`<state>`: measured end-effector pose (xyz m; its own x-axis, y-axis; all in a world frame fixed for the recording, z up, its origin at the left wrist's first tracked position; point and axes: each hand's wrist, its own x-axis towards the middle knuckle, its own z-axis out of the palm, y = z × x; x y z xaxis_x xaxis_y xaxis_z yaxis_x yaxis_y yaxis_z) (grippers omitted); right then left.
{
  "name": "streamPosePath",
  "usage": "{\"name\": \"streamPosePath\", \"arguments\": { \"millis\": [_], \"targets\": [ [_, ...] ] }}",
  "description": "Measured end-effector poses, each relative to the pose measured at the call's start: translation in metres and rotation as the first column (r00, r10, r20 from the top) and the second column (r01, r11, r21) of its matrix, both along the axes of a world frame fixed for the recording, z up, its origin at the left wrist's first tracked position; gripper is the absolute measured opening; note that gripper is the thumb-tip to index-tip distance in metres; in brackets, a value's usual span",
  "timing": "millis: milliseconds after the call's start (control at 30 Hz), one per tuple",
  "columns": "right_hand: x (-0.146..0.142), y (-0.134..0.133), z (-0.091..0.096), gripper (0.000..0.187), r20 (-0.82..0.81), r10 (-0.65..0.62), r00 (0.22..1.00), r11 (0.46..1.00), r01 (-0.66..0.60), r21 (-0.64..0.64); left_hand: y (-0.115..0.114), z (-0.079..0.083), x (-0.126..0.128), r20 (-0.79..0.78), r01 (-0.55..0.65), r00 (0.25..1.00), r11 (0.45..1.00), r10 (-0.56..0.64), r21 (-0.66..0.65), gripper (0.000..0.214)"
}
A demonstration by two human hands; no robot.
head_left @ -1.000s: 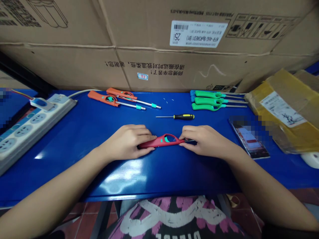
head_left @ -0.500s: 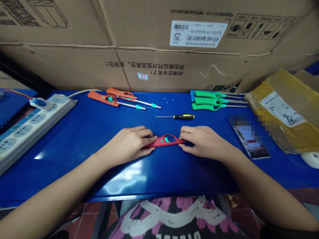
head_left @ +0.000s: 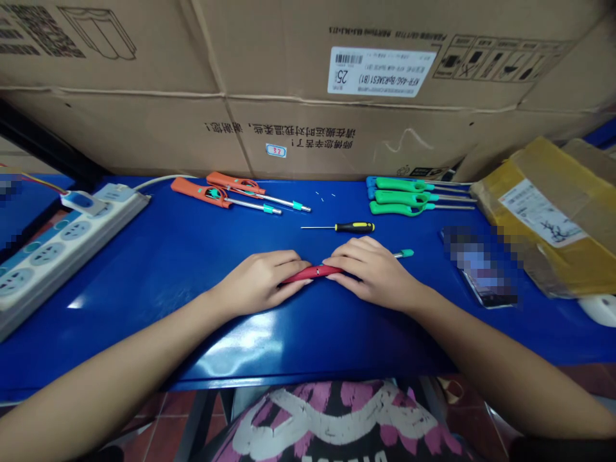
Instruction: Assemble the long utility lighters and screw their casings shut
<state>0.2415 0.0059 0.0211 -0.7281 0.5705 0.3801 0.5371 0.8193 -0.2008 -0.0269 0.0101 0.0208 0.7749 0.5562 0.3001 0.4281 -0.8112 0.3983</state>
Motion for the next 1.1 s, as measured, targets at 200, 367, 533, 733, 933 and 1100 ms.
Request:
{"name": "streamPosePath", "arguments": {
  "millis": [200,367,533,733,933,1100],
  "targets": [
    [-0.008,-0.005,-0.004,0.018,-0.054,-0.023,0.998,1.000,0.024,0.019,-0.009,-0.006,0.009,0.150,-0.005,0.989,0.999,0.012,-0.050,0.027],
    [-0.005,-0.002,0.000,0.017,-0.066,-0.050,0.997,0.998,0.048,-0.030,-0.008,-0.005,0.012,0.250,-0.070,0.963,0.990,0.098,-0.118,0.023],
    [0.001,0.004,0.001,0.019,-0.056,-0.098,0.994,0.988,0.090,-0.129,-0.003,-0.004,0.012,0.342,-0.183,0.890,0.923,0.302,-0.338,0.025],
    [-0.005,0.001,-0.004,0.049,0.022,-0.033,0.999,0.997,0.031,0.063,-0.006,-0.002,0.019,0.274,-0.061,0.737,0.465,0.618,-0.883,0.040],
    [-0.004,0.000,-0.004,0.038,-0.021,-0.064,0.998,0.985,0.067,0.157,-0.008,0.000,0.015,0.424,-0.071,0.857,0.882,0.293,-0.467,0.038],
    [-0.003,-0.002,-0.004,0.035,-0.029,-0.014,0.999,0.998,0.016,0.065,-0.006,-0.001,0.009,0.412,-0.017,0.911,0.999,0.031,-0.038,0.027]
  ]
}}
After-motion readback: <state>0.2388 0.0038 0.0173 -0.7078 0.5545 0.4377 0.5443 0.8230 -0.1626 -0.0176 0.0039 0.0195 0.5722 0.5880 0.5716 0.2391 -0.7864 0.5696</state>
